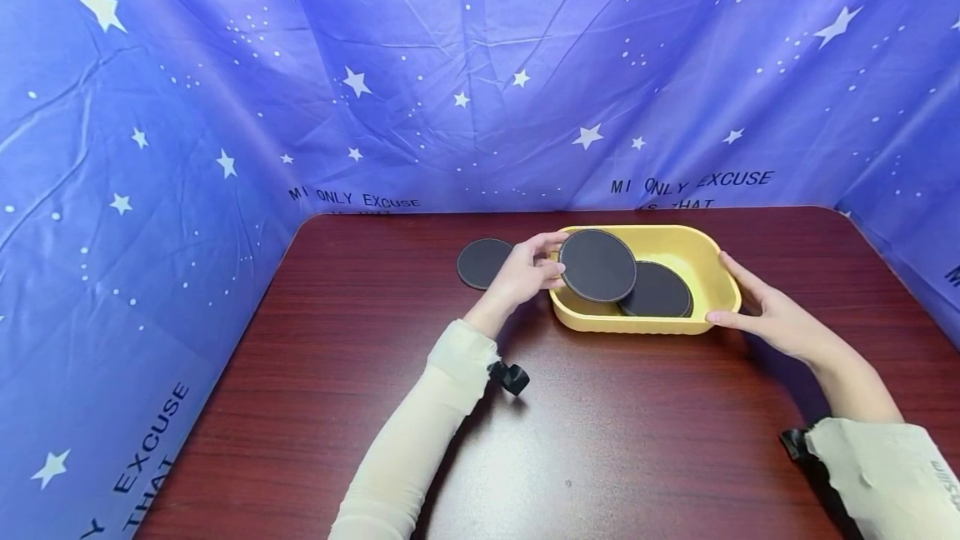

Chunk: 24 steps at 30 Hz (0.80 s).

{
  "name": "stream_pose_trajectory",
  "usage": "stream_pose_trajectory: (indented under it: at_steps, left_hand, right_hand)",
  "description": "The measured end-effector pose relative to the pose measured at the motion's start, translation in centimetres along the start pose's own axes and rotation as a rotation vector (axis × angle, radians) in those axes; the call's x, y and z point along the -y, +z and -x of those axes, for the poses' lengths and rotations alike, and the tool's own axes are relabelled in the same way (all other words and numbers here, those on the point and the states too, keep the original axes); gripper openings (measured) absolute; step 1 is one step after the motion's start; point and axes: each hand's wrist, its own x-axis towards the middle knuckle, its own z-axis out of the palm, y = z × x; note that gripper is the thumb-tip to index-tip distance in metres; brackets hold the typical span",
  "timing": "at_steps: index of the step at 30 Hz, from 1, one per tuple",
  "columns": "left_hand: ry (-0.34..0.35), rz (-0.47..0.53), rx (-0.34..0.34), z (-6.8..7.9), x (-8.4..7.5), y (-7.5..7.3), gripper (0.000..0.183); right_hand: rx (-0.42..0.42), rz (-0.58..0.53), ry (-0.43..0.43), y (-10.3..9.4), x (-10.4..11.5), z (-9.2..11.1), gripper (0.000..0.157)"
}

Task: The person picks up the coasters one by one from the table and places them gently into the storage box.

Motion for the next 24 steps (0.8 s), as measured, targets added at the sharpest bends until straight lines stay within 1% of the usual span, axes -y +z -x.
stream_pose_trajectory:
  at_steps: [7, 12, 16, 20, 24]
  left_hand:
    - [0.018, -0.134, 0.018, -0.9, -0.5, 1.9, 0.051]
    - [0.024, -0.199, 0.045, -1.4, -0.8, 3.4, 0.051]
    - [0.029, -0.229, 0.074, -1.9, -0.7, 4.4, 0.051]
    - [0.019, -0.24, 0.093, -2.2, -0.6, 5.1, 0.051]
    - [0.004, -0.259, 0.096, -2.6, -0.3, 5.8, 0.049]
  right_hand:
    - [0.007, 0.001, -0.003, 0.0, 0.0, 0.0, 0.092]
    - [-0.001, -0.001, 0.024, -0.1, 0.1, -0.1, 0.092]
    - [0.0, 0.0, 0.009, 0.0, 0.0, 0.0, 0.092]
    - [0.001, -0.004, 0.0, 0.0, 0.0, 0.0, 0.092]
    - [-0.001, -0.002, -0.004, 0.0, 0.0, 0.0, 0.092]
